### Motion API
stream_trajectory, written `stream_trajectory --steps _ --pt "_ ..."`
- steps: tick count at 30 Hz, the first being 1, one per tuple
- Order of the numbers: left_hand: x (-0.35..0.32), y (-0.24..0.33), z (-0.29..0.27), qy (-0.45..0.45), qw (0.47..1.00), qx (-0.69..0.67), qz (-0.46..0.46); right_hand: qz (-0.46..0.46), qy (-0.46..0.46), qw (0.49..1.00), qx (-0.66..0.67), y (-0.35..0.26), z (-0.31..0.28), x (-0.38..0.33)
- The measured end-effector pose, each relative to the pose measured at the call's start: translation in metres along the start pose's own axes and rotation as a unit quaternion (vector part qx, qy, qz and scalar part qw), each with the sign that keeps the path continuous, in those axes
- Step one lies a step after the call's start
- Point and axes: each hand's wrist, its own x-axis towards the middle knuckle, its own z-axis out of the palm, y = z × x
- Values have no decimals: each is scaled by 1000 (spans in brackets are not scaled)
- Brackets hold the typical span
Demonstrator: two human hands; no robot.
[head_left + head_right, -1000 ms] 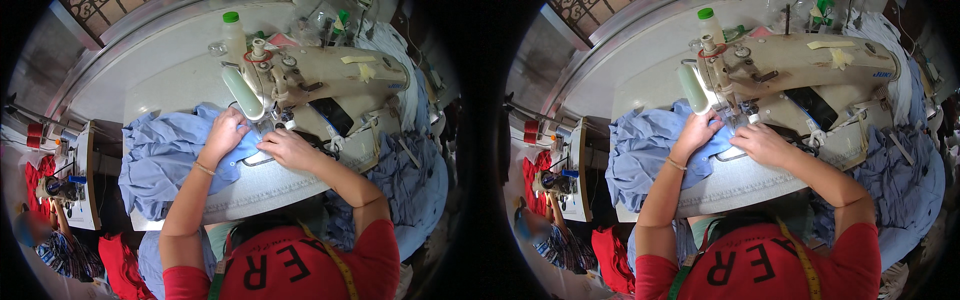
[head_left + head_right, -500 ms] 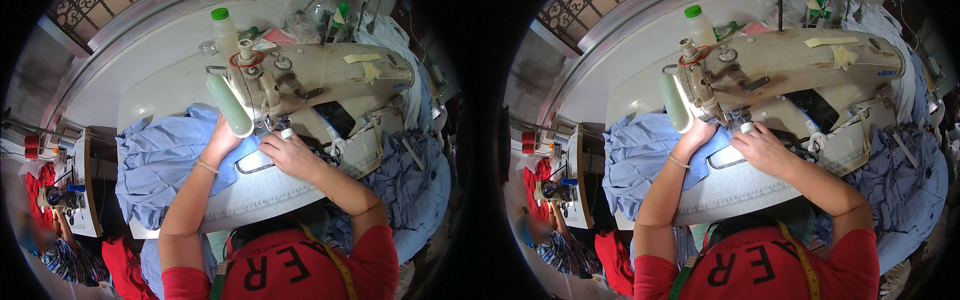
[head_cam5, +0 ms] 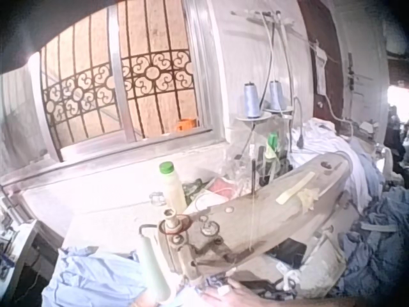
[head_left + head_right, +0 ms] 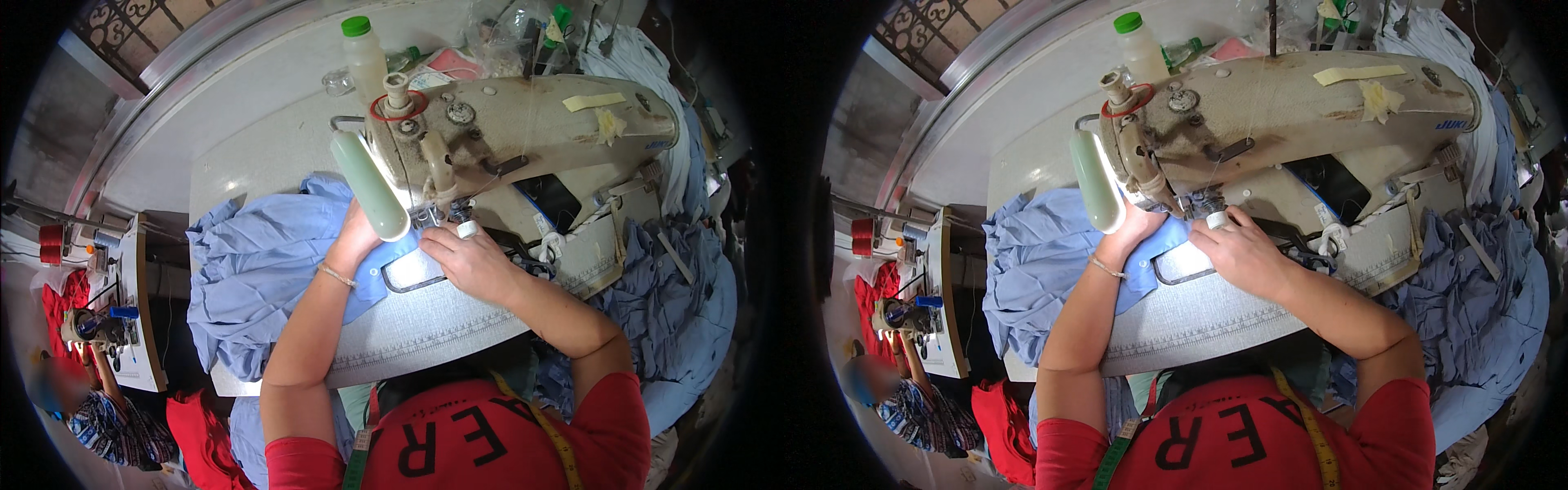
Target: The person sews a blue shirt using a sewing machine, then uses snips to trim thread and finally folds the shirt.
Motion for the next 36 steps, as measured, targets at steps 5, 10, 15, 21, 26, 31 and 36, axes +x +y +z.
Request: stream_trajectory --steps 5,10,15,21,26,31,36 --pt "-1 -8 7 -2 999 -22 -25 2 10 1000 0 -1 -2 1" --pt "-2 -20 15 -4 998 -57 -19 -2 20 1000 -7 -1 -1 0" --pt "-1 -21 17 -9 999 -35 -10 0 17 1000 -12 1 2 -3" --pt "-1 -15 13 -17 1000 0 -3 1 9 1000 -12 1 1 -4" --pt "0 -2 7 18 1000 -15 -10 -8 14 1000 -14 0 2 -3" --pt "-7 31 -19 -56 997 59 -1 -6 7 1000 -15 1 0 -4" --pt "-50 70 -35 -65 991 51 103 9 -11 999 -35 2 5 -7"
